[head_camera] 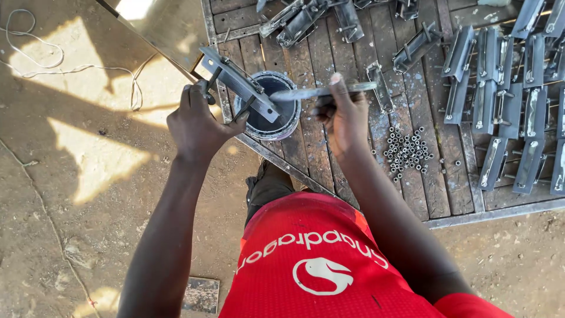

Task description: Applying filler material to metal brackets using a spatula on a workbench

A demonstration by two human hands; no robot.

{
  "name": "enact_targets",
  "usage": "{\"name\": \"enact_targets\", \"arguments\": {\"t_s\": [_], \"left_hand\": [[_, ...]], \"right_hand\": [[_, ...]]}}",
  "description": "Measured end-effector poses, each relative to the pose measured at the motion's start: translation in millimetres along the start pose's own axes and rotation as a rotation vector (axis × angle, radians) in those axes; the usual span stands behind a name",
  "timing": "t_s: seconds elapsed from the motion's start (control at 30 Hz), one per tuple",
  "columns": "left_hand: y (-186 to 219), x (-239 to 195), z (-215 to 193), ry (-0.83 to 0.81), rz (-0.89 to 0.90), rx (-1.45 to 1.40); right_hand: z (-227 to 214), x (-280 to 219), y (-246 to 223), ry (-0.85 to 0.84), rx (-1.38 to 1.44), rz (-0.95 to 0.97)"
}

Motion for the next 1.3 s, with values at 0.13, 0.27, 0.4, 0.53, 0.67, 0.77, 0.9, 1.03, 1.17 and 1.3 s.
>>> {"name": "enact_targets", "arguments": {"t_s": [0.13,0.27,0.4,0.53,0.67,0.77,0.9,1.03,1.17,1.3], "left_hand": [[-1,4,-5,0.037,0.001,-0.027],[-3,5,-3,0.055,0.032,0.009],[8,13,-2,0.009,0.076,-0.005],[5,14,-3,0.026,0.068,0.011],[11,14,-3,0.033,0.092,0.012],[12,15,-1,0.022,0.088,0.022],[14,18,-4,-0.015,0.076,0.031],[14,15,4,-0.008,0.083,0.048],[10,14,8,-0.008,0.073,0.068],[8,14,7,-0.043,0.054,0.013]], "right_hand": [[-13,4,0,-0.055,-0.134,-0.058],[-8,4,-21,-0.026,-0.128,-0.109],[3,8,-5,-0.094,0.021,-0.024],[-27,16,3,-0.07,-0.053,0.0],[-12,10,-13,-0.03,-0.018,-0.042],[-1,7,-11,-0.064,-0.037,-0.016],[-34,20,4,-0.028,-0.094,0.006],[-12,13,-11,-0.012,-0.005,-0.025],[-14,10,-1,-0.017,-0.043,0.04],[-44,21,4,0.087,-0.046,0.036]]}}
Point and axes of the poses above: each hand's wrist, its own x-axis towards the middle knuckle, its own z-axis out of the palm, y = z × x, the point moved 9 cm from there along x, towards the middle knuckle, and after that the axes turned 5 degrees about -y, right-handed, at the moved point
